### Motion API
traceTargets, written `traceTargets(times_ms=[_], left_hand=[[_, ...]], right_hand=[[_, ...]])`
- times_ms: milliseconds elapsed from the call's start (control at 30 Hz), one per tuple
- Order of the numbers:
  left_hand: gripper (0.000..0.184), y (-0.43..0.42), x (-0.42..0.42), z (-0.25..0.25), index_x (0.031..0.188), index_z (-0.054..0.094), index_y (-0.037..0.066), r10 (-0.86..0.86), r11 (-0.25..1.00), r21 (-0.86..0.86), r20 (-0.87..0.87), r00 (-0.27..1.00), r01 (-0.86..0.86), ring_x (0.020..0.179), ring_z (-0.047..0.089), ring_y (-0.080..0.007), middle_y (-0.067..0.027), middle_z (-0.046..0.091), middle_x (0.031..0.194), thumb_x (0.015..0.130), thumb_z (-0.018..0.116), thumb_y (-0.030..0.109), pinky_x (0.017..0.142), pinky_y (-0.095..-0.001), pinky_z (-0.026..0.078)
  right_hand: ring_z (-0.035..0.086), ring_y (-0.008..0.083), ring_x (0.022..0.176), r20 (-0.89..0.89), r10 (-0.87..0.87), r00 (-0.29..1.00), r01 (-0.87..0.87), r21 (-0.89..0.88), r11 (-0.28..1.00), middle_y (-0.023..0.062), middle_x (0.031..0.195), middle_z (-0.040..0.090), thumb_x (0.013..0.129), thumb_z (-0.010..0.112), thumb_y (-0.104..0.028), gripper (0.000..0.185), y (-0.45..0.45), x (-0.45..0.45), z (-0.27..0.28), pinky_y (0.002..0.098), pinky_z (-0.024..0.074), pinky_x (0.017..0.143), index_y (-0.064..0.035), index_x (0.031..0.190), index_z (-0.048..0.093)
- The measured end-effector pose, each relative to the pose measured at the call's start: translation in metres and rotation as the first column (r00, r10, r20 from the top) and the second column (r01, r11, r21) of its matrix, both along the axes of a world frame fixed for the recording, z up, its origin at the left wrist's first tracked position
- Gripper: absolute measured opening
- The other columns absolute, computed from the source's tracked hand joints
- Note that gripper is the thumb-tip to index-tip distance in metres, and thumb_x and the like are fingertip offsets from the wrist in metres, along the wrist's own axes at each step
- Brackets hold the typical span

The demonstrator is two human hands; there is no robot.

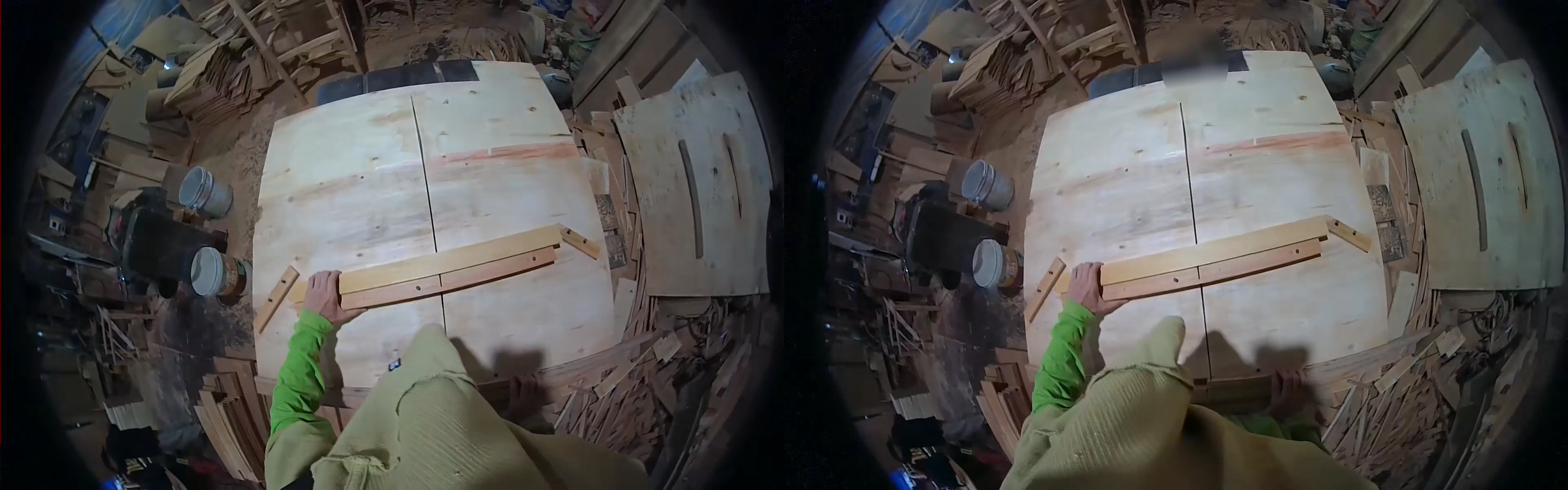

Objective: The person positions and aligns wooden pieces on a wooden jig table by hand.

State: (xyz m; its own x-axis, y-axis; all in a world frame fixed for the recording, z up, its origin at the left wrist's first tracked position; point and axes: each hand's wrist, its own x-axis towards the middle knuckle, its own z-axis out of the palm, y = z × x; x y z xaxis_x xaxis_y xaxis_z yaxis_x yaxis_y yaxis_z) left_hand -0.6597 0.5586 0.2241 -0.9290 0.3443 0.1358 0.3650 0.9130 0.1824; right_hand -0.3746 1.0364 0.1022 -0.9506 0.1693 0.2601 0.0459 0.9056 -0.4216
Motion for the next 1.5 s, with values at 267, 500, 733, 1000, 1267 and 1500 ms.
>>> traceTargets(times_ms=[267,500,733,1000,1267,1500], left_hand=[[0.101,0.002,-0.141,0.016,0.131,0.052,-0.002,0.052,0.998,-0.029,-0.003,0.999,-0.052,0.114,0.053,-0.0390,-0.0192,0.057,0.118,0.060,0.091,0.058,0.103,-0.0497,0.042],[0.098,-0.011,-0.283,0.012,0.127,0.053,-0.003,0.010,0.997,-0.071,-0.092,0.996,-0.017,0.113,0.053,-0.0369,-0.0179,0.056,0.115,0.067,0.085,0.068,0.102,-0.0482,0.042],[0.096,-0.019,-0.406,0.012,0.125,0.054,-0.004,0.035,0.994,-0.101,-0.083,0.996,-0.044,0.106,0.056,-0.0389,-0.0204,0.057,0.111,0.068,0.085,0.067,0.097,-0.0475,0.045],[0.091,-0.025,-0.424,-0.001,0.112,0.054,-0.005,0.047,0.979,-0.183,-0.240,0.970,-0.092,0.104,0.056,-0.0412,-0.0232,0.057,0.106,0.069,0.085,0.070,0.093,-0.0480,0.046],[0.086,-0.013,-0.281,-0.005,0.107,0.052,-0.001,0.080,0.996,0.048,-0.236,0.969,-0.071,0.097,0.054,-0.0421,-0.0206,0.054,0.100,0.062,0.092,0.059,0.086,-0.0515,0.045],[0.086,0.019,-0.053,0.023,0.108,0.054,-0.001,0.107,0.992,-0.057,-0.022,0.994,-0.108,0.103,0.052,-0.0393,-0.0184,0.053,0.106,0.061,0.090,0.062,0.093,-0.0493,0.044]], right_hand=[[0.062,0.0334,0.114,-0.118,0.407,0.906,-0.375,0.222,0.900,0.0157,0.118,0.062,0.092,0.064,-0.019,0.035,0.011,-0.176,0.048,0.0603,0.0462,0.109,-0.0022,0.122,0.063],[0.059,0.0371,0.118,-0.043,0.452,0.891,-0.432,0.224,0.873,0.0181,0.118,0.060,0.075,0.074,-0.054,0.082,0.003,-0.322,0.057,0.0633,0.0385,0.115,0.0050,0.130,0.059],[0.050,0.0439,0.126,0.002,0.458,0.889,-0.450,0.189,0.873,0.0237,0.126,0.053,0.052,0.089,-0.066,0.114,-0.011,-0.438,0.078,0.0613,0.0322,0.119,0.0061,0.133,0.052],[0.051,0.0415,0.119,-0.112,0.492,0.864,-0.476,0.137,0.868,0.0231,0.124,0.054,0.053,0.086,-0.080,0.121,-0.017,-0.456,0.093,0.0538,0.0400,0.109,0.0083,0.128,0.053],[0.052,0.0434,0.118,-0.062,0.498,0.865,-0.477,0.205,0.855,0.0254,0.122,0.055,0.057,0.081,-0.082,0.119,-0.004,-0.315,0.090,0.0563,0.0396,0.111,0.0103,0.128,0.054],[0.060,0.0397,0.114,0.010,0.338,0.941,-0.329,0.263,0.907,0.0196,0.119,0.062,0.087,0.071,-0.030,0.046,0.005,-0.083,0.064,0.0556,0.0471,0.106,0.0023,0.119,0.065]])
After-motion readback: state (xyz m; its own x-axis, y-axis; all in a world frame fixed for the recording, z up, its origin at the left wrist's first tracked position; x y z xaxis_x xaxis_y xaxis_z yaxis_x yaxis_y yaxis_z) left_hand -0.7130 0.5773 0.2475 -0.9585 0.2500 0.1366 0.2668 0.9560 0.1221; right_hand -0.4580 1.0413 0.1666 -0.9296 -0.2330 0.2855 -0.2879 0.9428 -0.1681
